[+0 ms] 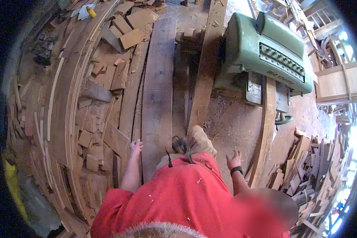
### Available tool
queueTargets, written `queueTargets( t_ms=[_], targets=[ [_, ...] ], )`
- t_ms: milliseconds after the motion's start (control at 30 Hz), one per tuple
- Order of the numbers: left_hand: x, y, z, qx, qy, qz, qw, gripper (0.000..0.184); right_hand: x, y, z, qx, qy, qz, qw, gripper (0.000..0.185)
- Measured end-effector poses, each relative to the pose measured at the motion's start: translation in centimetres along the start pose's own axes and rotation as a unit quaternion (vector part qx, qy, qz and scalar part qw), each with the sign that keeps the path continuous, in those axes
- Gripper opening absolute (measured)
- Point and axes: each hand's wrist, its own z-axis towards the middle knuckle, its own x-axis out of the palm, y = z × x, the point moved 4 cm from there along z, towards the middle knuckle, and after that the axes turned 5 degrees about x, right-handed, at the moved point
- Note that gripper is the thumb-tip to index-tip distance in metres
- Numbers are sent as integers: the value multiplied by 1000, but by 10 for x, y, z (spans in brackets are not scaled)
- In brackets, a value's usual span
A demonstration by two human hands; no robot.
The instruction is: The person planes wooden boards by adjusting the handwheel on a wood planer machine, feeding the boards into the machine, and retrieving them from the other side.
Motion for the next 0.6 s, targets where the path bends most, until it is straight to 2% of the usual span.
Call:
queueTargets(
  t_ms=[33, 100, 200, 233, 333, 367, 433, 533, 600],
  targets=[
    [4, -2, 7, 18, 19, -14, 1000, 32, 5, 10, 6, 0, 7, 2, 1000, 74],
    [12, -12, 5, 34, 31, -16, 999, 34, 28, 21, 21, 25, 147, 68, 986, 66],
    [29, -21, -6, 29, 38, 26, 999, 36, 83, 5, 61, 4, 189, 132, 973, 64],
    [34, -23, -2, 30, 56, 53, 997, 37, 74, 23, 63, 6, 203, 97, 974, 62],
    [40, -8, 18, 28, 88, 93, 991, 37, 86, 47, 95, 14, 228, 84, 970, 57],
    [41, -7, 23, 24, 56, 96, 994, 38, 94, 49, 115, 11, 231, 83, 969, 57],
    [43, -11, 38, 18, 55, 101, 993, 39, 106, 64, 154, -1, 199, 118, 973, 49],
    [32, -31, 60, -8, 58, 127, 990, 40, 82, 129, 196, 38, 207, 209, 955, 46],
    [43, -70, 90, -2, 67, 131, 989, 41, 61, 176, 217, 51, 213, 240, 946, 43]
  ],
)
